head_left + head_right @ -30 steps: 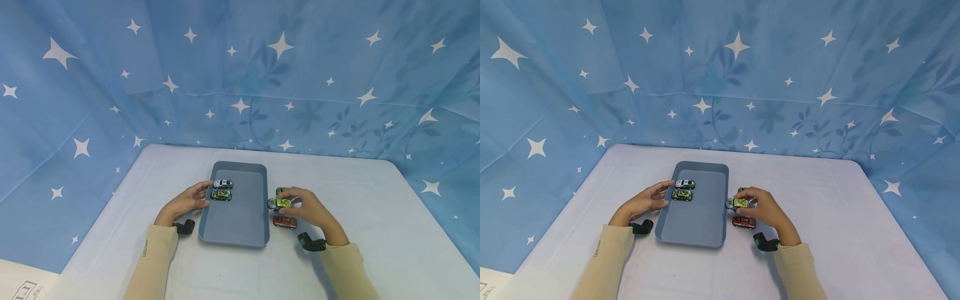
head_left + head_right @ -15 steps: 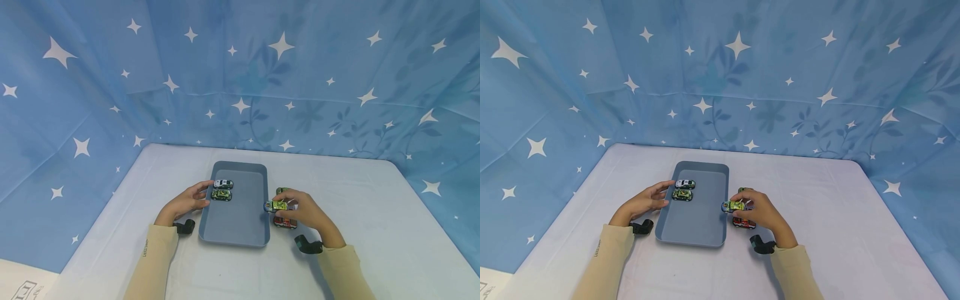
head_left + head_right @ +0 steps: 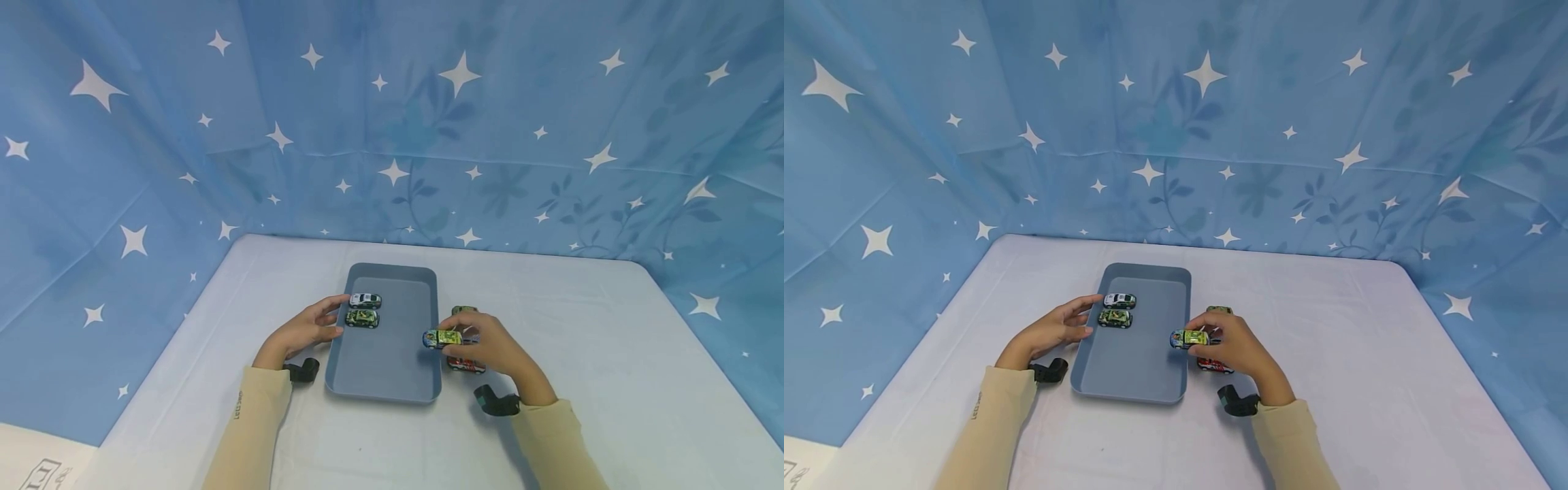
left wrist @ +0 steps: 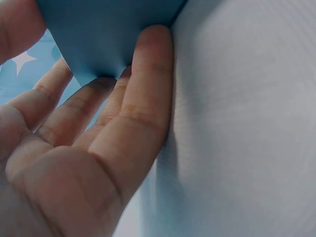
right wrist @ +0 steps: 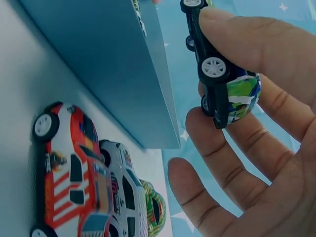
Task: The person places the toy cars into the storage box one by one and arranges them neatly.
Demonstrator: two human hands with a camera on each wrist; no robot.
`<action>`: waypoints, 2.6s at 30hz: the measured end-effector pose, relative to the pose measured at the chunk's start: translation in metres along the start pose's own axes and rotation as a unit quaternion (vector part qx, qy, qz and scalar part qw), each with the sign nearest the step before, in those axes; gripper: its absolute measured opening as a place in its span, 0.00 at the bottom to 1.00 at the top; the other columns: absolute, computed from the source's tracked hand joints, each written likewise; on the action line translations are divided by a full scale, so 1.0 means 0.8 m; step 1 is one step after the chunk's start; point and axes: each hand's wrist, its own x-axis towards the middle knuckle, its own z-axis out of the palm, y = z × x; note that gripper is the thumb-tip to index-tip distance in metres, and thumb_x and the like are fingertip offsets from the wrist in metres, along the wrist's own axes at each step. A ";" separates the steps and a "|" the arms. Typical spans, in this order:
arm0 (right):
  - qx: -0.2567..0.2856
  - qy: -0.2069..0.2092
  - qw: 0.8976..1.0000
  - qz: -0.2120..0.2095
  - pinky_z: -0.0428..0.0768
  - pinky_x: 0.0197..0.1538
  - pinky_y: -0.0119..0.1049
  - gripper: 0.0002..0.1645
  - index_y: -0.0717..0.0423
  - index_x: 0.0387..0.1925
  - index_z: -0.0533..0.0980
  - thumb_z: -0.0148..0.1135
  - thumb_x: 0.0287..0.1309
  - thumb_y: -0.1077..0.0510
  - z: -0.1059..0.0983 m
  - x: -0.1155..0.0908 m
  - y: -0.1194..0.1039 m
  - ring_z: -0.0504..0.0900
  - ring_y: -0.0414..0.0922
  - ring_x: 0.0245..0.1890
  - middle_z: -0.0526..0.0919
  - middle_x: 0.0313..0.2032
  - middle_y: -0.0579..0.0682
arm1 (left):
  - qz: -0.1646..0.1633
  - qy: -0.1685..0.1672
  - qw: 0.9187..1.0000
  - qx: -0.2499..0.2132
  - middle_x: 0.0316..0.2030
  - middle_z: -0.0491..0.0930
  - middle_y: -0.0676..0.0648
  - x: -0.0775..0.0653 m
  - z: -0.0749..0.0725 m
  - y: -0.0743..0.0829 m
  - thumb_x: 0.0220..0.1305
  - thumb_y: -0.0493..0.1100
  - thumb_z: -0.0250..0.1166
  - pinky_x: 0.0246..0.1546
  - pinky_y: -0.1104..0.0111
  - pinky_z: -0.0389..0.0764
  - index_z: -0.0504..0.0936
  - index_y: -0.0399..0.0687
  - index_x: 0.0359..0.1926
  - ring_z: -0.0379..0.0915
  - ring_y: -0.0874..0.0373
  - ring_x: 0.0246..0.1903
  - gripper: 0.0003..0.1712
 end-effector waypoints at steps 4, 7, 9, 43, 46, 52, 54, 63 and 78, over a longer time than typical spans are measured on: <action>0.002 -0.003 1.000 -0.007 0.87 0.54 0.55 0.18 0.62 0.51 0.87 0.81 0.59 0.66 0.003 0.002 -0.002 0.84 0.50 0.47 0.87 0.49 0.55 | -0.001 0.001 1.000 0.000 0.84 0.39 0.26 0.001 0.000 0.000 0.78 0.32 0.63 0.75 0.33 0.60 0.51 0.38 0.86 0.39 0.24 0.81 0.45; 0.004 -0.007 1.000 -0.018 0.87 0.53 0.57 0.18 0.62 0.51 0.87 0.81 0.59 0.66 0.004 0.004 -0.003 0.84 0.50 0.47 0.88 0.48 0.55 | -0.003 0.002 1.000 0.000 0.84 0.39 0.26 0.000 0.000 0.000 0.78 0.32 0.63 0.75 0.32 0.59 0.51 0.38 0.86 0.39 0.24 0.81 0.45; 0.003 -0.008 1.000 -0.024 0.88 0.52 0.55 0.18 0.62 0.51 0.87 0.81 0.59 0.66 0.005 0.005 -0.004 0.83 0.49 0.46 0.88 0.47 0.54 | -0.004 0.003 1.000 -0.001 0.85 0.39 0.27 0.000 0.000 0.001 0.78 0.32 0.63 0.75 0.32 0.59 0.51 0.38 0.86 0.39 0.23 0.81 0.45; -0.006 -0.026 0.999 -0.047 0.86 0.50 0.48 0.18 0.61 0.51 0.88 0.81 0.59 0.63 0.032 0.032 -0.025 0.80 0.41 0.42 0.88 0.45 0.50 | -0.008 0.011 1.000 -0.001 0.85 0.40 0.27 0.001 0.002 0.002 0.77 0.31 0.62 0.75 0.33 0.60 0.52 0.38 0.86 0.40 0.24 0.82 0.44; -0.005 -0.026 0.998 -0.048 0.86 0.49 0.48 0.18 0.61 0.50 0.88 0.81 0.59 0.63 0.036 0.034 -0.025 0.81 0.42 0.42 0.88 0.46 0.51 | -0.007 0.011 1.000 0.000 0.84 0.40 0.26 0.000 0.002 0.002 0.77 0.31 0.63 0.75 0.34 0.61 0.52 0.38 0.86 0.40 0.24 0.81 0.44; 0.002 -0.028 0.999 -0.040 0.85 0.50 0.53 0.18 0.60 0.50 0.88 0.82 0.60 0.62 0.042 0.038 -0.029 0.81 0.43 0.43 0.89 0.47 0.51 | -0.008 0.012 1.000 0.000 0.84 0.40 0.26 -0.001 0.003 0.002 0.77 0.32 0.63 0.75 0.34 0.60 0.52 0.39 0.86 0.40 0.24 0.81 0.45; 0.002 -0.030 0.999 -0.035 0.85 0.51 0.52 0.18 0.59 0.50 0.88 0.82 0.60 0.62 0.043 0.040 -0.030 0.81 0.43 0.43 0.89 0.47 0.51 | -0.008 0.013 1.000 0.001 0.84 0.40 0.27 0.000 0.003 0.002 0.77 0.32 0.63 0.75 0.34 0.61 0.52 0.39 0.86 0.40 0.24 0.81 0.45; -0.001 -0.038 0.999 -0.025 0.86 0.52 0.49 0.17 0.58 0.50 0.88 0.82 0.60 0.61 0.049 0.048 -0.032 0.81 0.43 0.44 0.89 0.48 0.50 | -0.004 0.010 1.000 -0.003 0.84 0.41 0.26 0.001 0.002 0.002 0.77 0.32 0.63 0.75 0.34 0.61 0.52 0.38 0.86 0.40 0.24 0.82 0.44; 0.013 -0.052 0.998 -0.019 0.85 0.53 0.48 0.15 0.60 0.48 0.88 0.81 0.60 0.63 0.057 0.066 -0.037 0.82 0.46 0.45 0.89 0.48 0.52 | -0.010 0.015 1.000 0.000 0.85 0.41 0.27 0.003 0.001 0.002 0.77 0.32 0.63 0.75 0.33 0.62 0.53 0.40 0.86 0.41 0.24 0.82 0.45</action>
